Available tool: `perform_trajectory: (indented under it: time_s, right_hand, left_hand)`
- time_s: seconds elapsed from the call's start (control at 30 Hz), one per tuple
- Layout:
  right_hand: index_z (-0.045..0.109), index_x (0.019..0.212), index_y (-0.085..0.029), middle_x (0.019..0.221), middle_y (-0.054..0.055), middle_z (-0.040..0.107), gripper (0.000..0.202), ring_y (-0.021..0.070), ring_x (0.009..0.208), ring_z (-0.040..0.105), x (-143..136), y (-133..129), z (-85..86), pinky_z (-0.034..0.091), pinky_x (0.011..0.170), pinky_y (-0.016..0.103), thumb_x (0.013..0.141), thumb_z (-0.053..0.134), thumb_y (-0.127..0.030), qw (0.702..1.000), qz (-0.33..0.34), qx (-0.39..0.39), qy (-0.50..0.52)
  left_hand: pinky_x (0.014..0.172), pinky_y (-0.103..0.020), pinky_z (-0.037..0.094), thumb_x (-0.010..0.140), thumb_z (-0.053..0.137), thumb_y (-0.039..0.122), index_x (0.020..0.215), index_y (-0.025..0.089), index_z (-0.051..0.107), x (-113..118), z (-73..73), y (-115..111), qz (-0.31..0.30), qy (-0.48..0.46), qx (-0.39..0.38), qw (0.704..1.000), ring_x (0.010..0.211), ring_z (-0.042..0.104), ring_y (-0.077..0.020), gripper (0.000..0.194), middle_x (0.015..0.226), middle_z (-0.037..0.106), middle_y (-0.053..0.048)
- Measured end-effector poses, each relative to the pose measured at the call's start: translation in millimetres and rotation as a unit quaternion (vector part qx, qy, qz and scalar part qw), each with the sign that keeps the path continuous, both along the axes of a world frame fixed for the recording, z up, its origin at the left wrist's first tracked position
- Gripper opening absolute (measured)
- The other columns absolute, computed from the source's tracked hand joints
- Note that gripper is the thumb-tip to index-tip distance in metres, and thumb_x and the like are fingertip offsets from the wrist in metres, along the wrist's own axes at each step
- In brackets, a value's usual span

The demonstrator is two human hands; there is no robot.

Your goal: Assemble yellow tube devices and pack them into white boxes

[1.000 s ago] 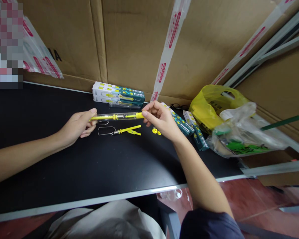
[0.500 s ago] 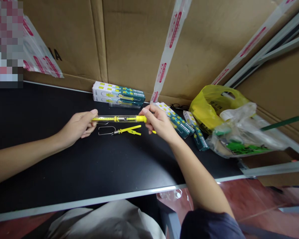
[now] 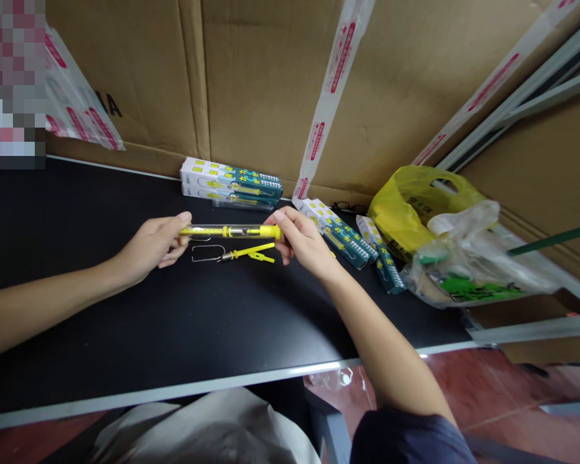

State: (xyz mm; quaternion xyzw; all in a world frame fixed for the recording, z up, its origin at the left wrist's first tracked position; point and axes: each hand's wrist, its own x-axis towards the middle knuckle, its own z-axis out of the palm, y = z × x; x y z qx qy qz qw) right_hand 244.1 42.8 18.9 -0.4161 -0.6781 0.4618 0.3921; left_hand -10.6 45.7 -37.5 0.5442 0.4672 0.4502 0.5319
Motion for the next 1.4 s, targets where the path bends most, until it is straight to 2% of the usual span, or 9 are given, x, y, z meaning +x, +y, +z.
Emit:
perform_trajectory:
  time_s: [0.13, 0.23, 0.43, 0.6, 0.7, 0.8, 0.97, 1.2, 1.4]
  right_hand:
    - [0.051, 0.1, -0.022, 0.059, -0.007, 0.058, 0.028, 0.0077, 0.044, 0.051, 6.1, 0.2, 4.6, 0.048, 0.041, 0.018, 0.089, 0.06, -0.046, 0.999, 0.039, -0.024, 0.013]
    - [0.046, 0.101, -0.022, 0.065, -0.005, 0.065, 0.029, 0.0091, 0.046, 0.056, 8.5, 1.1, 7.2, 0.052, 0.044, 0.021, 0.087, 0.065, -0.04, 0.997, 0.066, -0.03, 0.021]
    - [0.042, 0.09, -0.023, 0.058, -0.006, 0.064, 0.03, 0.0075, 0.039, 0.052, 8.6, 4.1, 5.6, 0.047, 0.039, 0.018, 0.09, 0.061, -0.046, 0.999, 0.044, -0.011, 0.018]
    - [0.044, 0.088, -0.022, 0.058, -0.006, 0.063, 0.033, 0.0066, 0.039, 0.05, 10.3, 5.6, 4.0, 0.046, 0.038, 0.017, 0.088, 0.062, -0.049, 0.999, 0.03, -0.009, 0.018]
    - [0.045, 0.089, -0.022, 0.058, -0.006, 0.062, 0.033, 0.0067, 0.039, 0.05, 10.7, 5.2, 4.4, 0.047, 0.039, 0.017, 0.087, 0.063, -0.05, 0.999, 0.026, -0.01, 0.02]
    - [0.045, 0.089, -0.023, 0.058, -0.007, 0.062, 0.034, 0.0067, 0.04, 0.051, 9.9, 4.4, 5.0, 0.047, 0.039, 0.018, 0.086, 0.064, -0.051, 0.999, 0.026, -0.009, 0.017]
    - [0.044, 0.089, -0.023, 0.058, -0.007, 0.062, 0.035, 0.0067, 0.039, 0.051, 7.9, 3.6, 5.2, 0.047, 0.039, 0.018, 0.085, 0.065, -0.051, 0.999, 0.029, -0.002, 0.013]
    - [0.043, 0.088, -0.023, 0.056, -0.007, 0.062, 0.036, 0.0072, 0.039, 0.052, 7.6, 3.2, 4.8, 0.047, 0.039, 0.018, 0.085, 0.065, -0.051, 1.0, 0.027, 0.004, 0.012]
    - [0.046, 0.089, -0.022, 0.058, -0.006, 0.062, 0.039, 0.0073, 0.04, 0.052, 6.6, 1.1, 7.4, 0.047, 0.041, 0.019, 0.083, 0.066, -0.054, 0.999, 0.031, 0.005, 0.008]
  left_hand:
    - [0.029, -0.016, 0.024, 0.094, 0.044, 0.039, 0.057, 0.019, 0.043, 1.8, 4.9, 0.1, 0.014, -0.029, -0.022, 0.999, 0.031, 0.027, -0.0039, 0.043, 0.044, 0.03, 0.008]
    - [0.029, -0.015, 0.025, 0.094, 0.045, 0.04, 0.056, 0.018, 0.044, 2.2, 7.8, -0.8, 0.005, -0.041, -0.044, 0.998, 0.031, 0.028, -0.0039, 0.043, 0.044, 0.026, 0.009]
    - [0.031, -0.017, 0.035, 0.09, 0.05, 0.04, 0.064, 0.016, 0.052, 0.7, 7.2, -2.1, -0.06, -0.069, -0.049, 0.995, 0.032, 0.035, -0.0054, 0.035, 0.045, 0.032, 0.009]
    - [0.042, -0.022, 0.051, 0.086, 0.056, 0.043, 0.067, 0.014, 0.059, -0.4, 7.1, -2.7, -0.072, -0.06, -0.041, 0.995, 0.035, 0.042, -0.0075, 0.035, 0.042, 0.041, 0.006]
    - [0.047, -0.024, 0.053, 0.086, 0.056, 0.045, 0.068, 0.013, 0.062, -0.1, 8.3, -2.5, -0.074, -0.051, -0.048, 0.995, 0.036, 0.045, -0.0081, 0.037, 0.041, 0.046, 0.004]
    - [0.043, -0.022, 0.049, 0.086, 0.055, 0.046, 0.069, 0.012, 0.063, 0.2, 8.2, -1.4, -0.073, -0.055, -0.049, 0.995, 0.035, 0.042, -0.0074, 0.039, 0.041, 0.044, 0.005]
    - [0.033, -0.016, 0.032, 0.089, 0.053, 0.045, 0.075, 0.011, 0.064, 1.3, 5.7, -0.9, -0.069, -0.073, -0.05, 0.994, 0.033, 0.035, -0.0048, 0.038, 0.046, 0.044, 0.005]
    - [0.031, -0.015, 0.027, 0.09, 0.053, 0.045, 0.078, 0.011, 0.062, 2.8, 5.3, -2.7, -0.063, -0.084, -0.065, 0.992, 0.034, 0.029, -0.0031, 0.037, 0.048, 0.043, 0.005]
    - [0.03, -0.013, 0.016, 0.091, 0.051, 0.044, 0.073, 0.012, 0.06, 2.1, 8.9, -1.3, -0.076, -0.102, -0.093, 0.988, 0.035, 0.019, -0.0022, 0.038, 0.049, 0.028, 0.009]
